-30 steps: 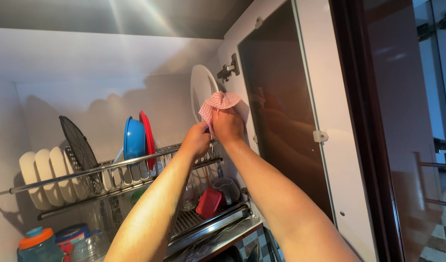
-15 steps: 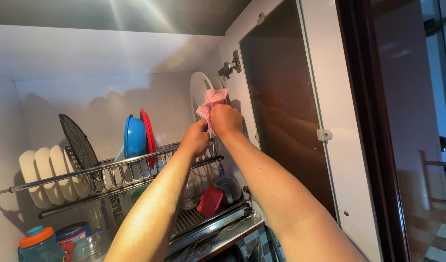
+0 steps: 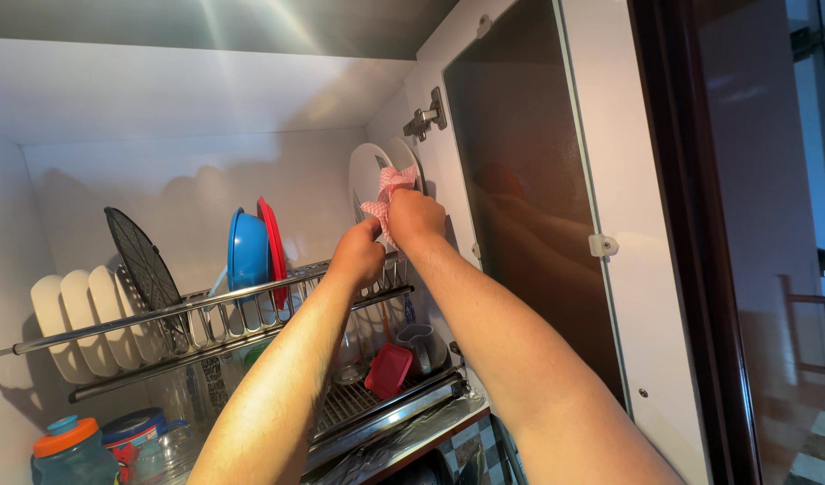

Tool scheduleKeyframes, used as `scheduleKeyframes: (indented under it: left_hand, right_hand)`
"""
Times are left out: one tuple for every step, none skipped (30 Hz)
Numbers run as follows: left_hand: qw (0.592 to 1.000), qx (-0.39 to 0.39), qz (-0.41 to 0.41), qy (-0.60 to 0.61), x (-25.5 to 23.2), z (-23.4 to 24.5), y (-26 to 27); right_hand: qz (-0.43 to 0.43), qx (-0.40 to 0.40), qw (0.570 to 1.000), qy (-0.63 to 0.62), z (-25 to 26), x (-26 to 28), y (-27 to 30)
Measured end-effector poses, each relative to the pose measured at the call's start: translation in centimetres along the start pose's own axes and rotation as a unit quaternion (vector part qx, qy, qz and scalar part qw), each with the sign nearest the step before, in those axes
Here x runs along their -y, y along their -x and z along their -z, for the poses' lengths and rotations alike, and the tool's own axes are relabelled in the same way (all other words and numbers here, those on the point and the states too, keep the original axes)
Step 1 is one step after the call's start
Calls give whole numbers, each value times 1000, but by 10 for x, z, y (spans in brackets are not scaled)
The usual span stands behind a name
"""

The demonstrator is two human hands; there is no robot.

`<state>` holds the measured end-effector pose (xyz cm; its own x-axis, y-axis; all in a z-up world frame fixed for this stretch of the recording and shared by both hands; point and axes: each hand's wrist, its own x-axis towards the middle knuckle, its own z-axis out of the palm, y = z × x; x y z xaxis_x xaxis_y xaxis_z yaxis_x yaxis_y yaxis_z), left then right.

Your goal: The person wipes several plates and a wooden spoon with a cloth and places the plates into a dish rack inside a kitchen cabinet.

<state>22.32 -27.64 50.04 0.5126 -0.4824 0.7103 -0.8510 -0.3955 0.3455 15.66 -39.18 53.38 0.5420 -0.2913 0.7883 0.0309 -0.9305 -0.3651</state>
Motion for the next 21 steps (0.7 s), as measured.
scheduleKeyframes:
  left_hand:
    - [1000,-3,-2,8,-1,0,1]
    - [1000,-6,-4,15,-3,0,3]
    - [1000,-5,-3,16,1,-2,1]
    - [1000,-4,1,20,4,-3,-2]
    - [1000,-3,3,23,5,-4,-5]
    - [1000,-2,2,23,7,-4,-6]
    - [1000,0,1,17,10,-4,-7]
    - [1000,2,-1,12,12,-4,-7]
    - [1000,3,-1,13,14,-6,-8]
    - [1000,2,4,16,16,-8,-8]
    - [1000,0,7,18,18,-9,-9]
    - [1000,1,7,19,18,-10,-10]
    - [1000,-2,7,19,18,-10,-10]
    - [1000,-4,6,20,19,-10,-10]
    - [1000,-3,7,20,21,-11,-13]
    - [1000,-4,10,11,23,-12,-15]
    - [1000,-5,14,2,25,-14,-17]
    - [1000,-3,16,2,24,-13,-14]
    - [1000,-5,11,18,23,-12,-10]
    - [999,-7,5,34,22,-10,-6]
    - [999,-8,6,34,27,-10,-6]
  right_hand:
    - [-8,7,1000,5,12,8,10]
    - [-16,15,1000,10,23,16,20]
    - [-16,16,1000,11,21,13,18]
    - [-14,7,1000,-3,19,11,17]
    - [-12,-4,1000,-18,18,8,14]
    - [-13,-4,1000,-18,18,6,11]
    - [-6,-11,1000,-11,18,4,8]
    - [0,-17,1000,-3,18,2,5]
    - [0,-16,1000,-3,30,9,21]
    - [1,-12,1000,-6,43,17,37]
    - [4,-8,1000,-8,56,25,52]
    - [3,-9,1000,-8,40,12,35]
    - [5,-11,1000,-5,24,0,17]
    - [7,-14,1000,-3,7,-12,0]
    - [6,-13,1000,-3,-1,-17,-8]
    - [8,-21,1000,5,-9,-21,-16]
    - [9,-29,999,11,-18,-26,-23]
    - [8,-27,1000,11,-14,-24,-19]
    - [7,-27,1000,12,-11,-20,-14]
    - [7,-26,1000,12,-7,-17,-9]
    - [7,-25,1000,12,-5,-15,-6]
